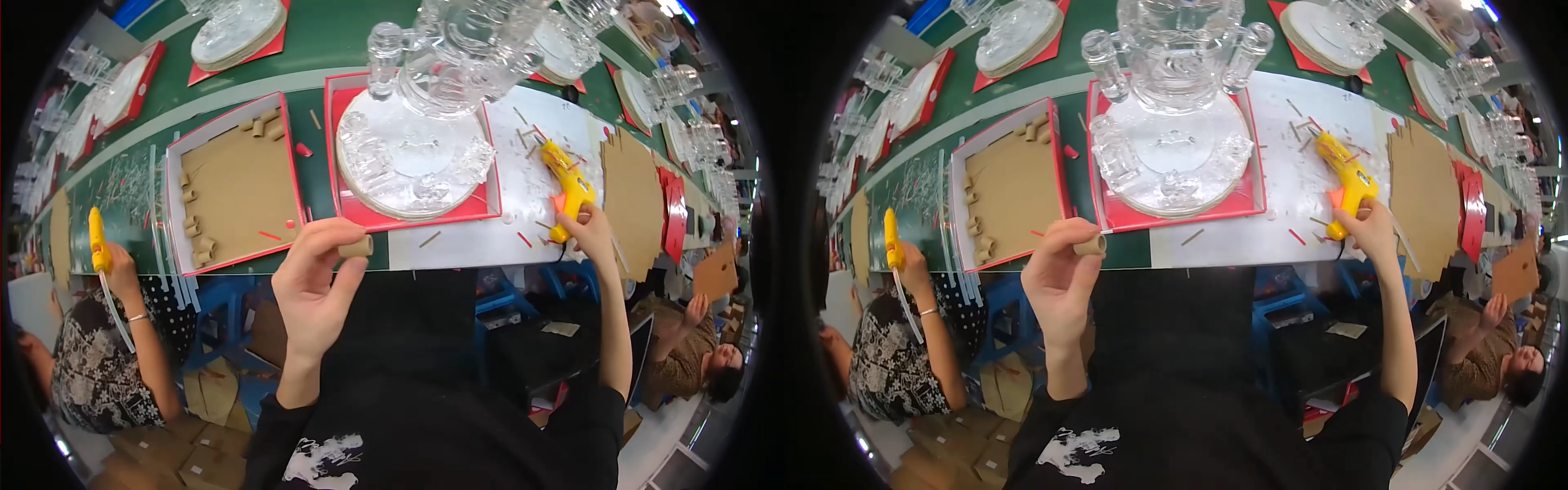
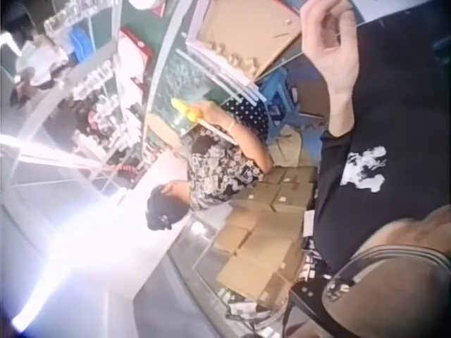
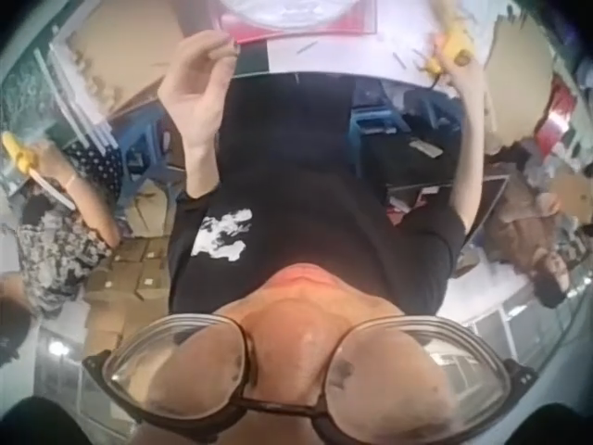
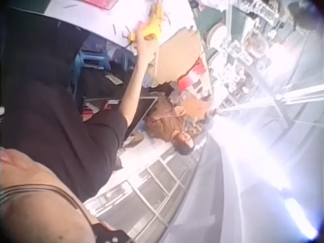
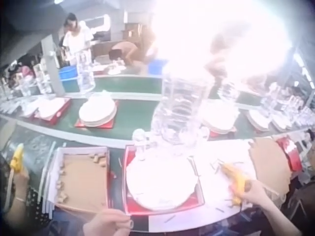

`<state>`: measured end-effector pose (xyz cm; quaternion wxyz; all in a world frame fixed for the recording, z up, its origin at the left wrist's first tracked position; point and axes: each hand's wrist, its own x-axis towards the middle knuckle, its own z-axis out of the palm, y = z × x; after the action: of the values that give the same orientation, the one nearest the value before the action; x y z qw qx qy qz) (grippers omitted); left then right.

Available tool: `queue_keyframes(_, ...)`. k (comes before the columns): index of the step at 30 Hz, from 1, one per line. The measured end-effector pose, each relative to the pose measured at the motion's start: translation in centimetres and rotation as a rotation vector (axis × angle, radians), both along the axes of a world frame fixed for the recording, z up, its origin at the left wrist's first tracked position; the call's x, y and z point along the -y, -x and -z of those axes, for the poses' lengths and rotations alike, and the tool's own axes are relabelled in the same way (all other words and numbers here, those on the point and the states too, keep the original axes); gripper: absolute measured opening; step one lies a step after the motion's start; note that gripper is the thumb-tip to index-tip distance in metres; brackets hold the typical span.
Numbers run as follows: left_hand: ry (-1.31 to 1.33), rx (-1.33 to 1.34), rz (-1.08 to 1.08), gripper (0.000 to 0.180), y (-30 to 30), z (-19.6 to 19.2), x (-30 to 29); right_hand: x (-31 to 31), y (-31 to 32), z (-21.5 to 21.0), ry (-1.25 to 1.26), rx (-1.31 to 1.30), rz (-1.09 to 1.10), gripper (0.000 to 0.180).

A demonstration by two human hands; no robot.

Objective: Apply glue to small components of a glass item and fold cardboard boxes for packaging on an assembly line.

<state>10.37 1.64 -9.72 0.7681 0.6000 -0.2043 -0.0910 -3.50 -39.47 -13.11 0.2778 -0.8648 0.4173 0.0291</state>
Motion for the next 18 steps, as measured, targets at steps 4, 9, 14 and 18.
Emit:
queue_keyframes(4,-0.036,0.056,0.041,0.029,0.9,-0.1,0.2,1.9,0.5,-1.9,-0.212,-0.003,0.021,0.05)
queue_keyframes(9,-0.068,0.017,0.057,0.027,0.8,0.1,-1.6,1.9,2.6,-3.6,-0.787,0.503,0.309,0.044)
queue_keyframes(14,0.03,-0.131,0.055,0.024,1.0,0.7,-1.5,-4.3,3.0,-7.0,-0.731,0.938,0.006,0.053)
queue_keyframes(18,0.084,-0.206,0.057,0.026,1.0,0.9,-0.3,-5.4,3.4,-8.6,-1.298,0.849,-0.476,0.072)
